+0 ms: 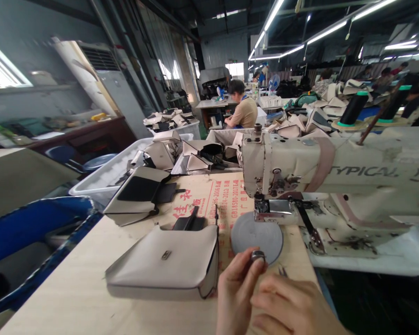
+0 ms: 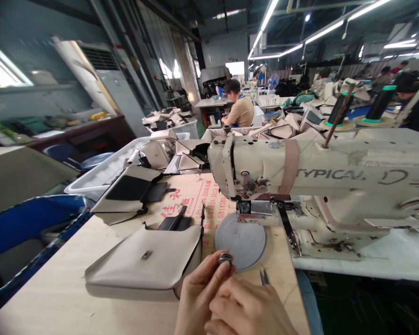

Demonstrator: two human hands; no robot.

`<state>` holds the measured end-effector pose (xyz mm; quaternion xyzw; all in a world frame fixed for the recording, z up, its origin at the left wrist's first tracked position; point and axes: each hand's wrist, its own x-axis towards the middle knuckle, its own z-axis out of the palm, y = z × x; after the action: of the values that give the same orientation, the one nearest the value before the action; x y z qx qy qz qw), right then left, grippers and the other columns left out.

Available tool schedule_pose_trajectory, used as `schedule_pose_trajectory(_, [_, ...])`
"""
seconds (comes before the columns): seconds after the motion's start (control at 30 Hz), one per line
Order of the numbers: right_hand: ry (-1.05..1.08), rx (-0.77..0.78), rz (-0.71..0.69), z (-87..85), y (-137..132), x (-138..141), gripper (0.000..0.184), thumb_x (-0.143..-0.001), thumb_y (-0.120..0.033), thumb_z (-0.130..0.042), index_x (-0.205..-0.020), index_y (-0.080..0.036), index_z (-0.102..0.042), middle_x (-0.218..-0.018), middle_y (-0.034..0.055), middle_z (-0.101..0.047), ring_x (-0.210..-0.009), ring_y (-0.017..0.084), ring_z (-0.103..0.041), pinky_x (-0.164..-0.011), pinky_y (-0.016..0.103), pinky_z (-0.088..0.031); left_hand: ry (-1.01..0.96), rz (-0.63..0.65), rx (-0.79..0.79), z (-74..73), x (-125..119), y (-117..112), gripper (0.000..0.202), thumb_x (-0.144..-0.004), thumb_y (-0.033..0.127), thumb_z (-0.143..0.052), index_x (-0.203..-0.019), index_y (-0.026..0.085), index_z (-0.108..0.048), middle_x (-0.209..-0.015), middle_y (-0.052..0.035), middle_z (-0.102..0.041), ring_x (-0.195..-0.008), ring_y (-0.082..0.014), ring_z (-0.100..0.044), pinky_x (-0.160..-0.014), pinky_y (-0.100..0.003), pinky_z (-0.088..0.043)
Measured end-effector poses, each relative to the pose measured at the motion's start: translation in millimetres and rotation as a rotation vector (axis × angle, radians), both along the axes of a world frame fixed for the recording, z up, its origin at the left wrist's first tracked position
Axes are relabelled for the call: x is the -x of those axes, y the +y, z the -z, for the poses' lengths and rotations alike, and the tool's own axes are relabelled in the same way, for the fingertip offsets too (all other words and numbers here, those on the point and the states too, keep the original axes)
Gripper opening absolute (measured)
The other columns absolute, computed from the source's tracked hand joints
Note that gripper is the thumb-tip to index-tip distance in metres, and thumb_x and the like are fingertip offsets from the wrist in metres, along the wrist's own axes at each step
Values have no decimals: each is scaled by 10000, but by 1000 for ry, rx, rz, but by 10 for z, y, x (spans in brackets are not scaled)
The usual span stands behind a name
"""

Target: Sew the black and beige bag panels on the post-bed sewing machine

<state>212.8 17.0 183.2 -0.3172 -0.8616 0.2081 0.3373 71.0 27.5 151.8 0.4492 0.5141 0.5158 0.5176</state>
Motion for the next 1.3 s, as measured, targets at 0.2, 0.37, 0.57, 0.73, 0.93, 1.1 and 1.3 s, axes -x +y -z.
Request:
schedule_pose_trajectory(0.2, [137,355,112,-273,512,-340,189,-843,-332,-490,-914,-246,-643,-921,18,-594,-831,121,-555,-728,213,-435,245,105,-78,-42,71,137,376,-805,269,-510,-1165,179,-453,-789,-20,-579,-715,-121,-568,-649,-215,-473])
schedule_pose_trajectory(0.37, [-43,342,11,-153,814,-151,182,-835,-267,-498,-914,-220,-655,-894,20,-625,-808,134,-564,-737,231,-426,375,263,-160,-113,97,355,410,-829,216,-451,-1210,197,-303,-778,-3,-570,-692,-106,-558,-655,-225,-466])
schedule_pose_trajectory(0.57, [-155,391,51,-67,1043,-130,158,-818,-238,-504,-884,-213,-645,-817,5,-641,-754,137,-565,-679,228,-402,325,301,-190,-119,129,622,370,-819,191,-457,-1151,170,-297,-785,-22,-595,-730,-119,-579,-685,-245,-459])
schedule_pose_trajectory(0.73, [-95,444,29,55,1248,-163,142,-812,-209,-490,-894,-178,-602,-832,5,-623,-752,124,-548,-648,214,-387,424,339,-209,-84,156,828,402,-801,199,-483,-1182,183,-357,-783,-21,-607,-676,-117,-573,-632,-229,-451])
schedule_pose_trajectory(0.93, [41,452,220,307,1449,-190,213,-825,-297,-464,-942,-156,-572,-797,18,-616,-710,125,-552,-638,223,-408,267,382,-32,254,69,1004,367,-767,318,-545,-1071,119,-490,-775,-43,-619,-527,-86,-542,-485,-185,-429])
schedule_pose_trajectory(1.1, [-80,340,350,480,1552,-244,219,-803,-316,-484,-897,-163,-608,-862,31,-624,-755,135,-571,-691,236,-436,344,145,-133,348,-19,968,257,-820,350,-462,-819,135,-602,-672,-16,-589,-566,-94,-541,-521,-186,-441])
schedule_pose_trajectory(1.3, [-213,247,571,593,1748,-182,249,-791,-314,-480,-857,-143,-649,-907,106,-646,-908,232,-567,-823,338,-397,597,77,-276,284,-181,944,235,-874,265,-359,-880,184,-579,-1038,-51,-580,-615,-78,-567,-571,-195,-462])
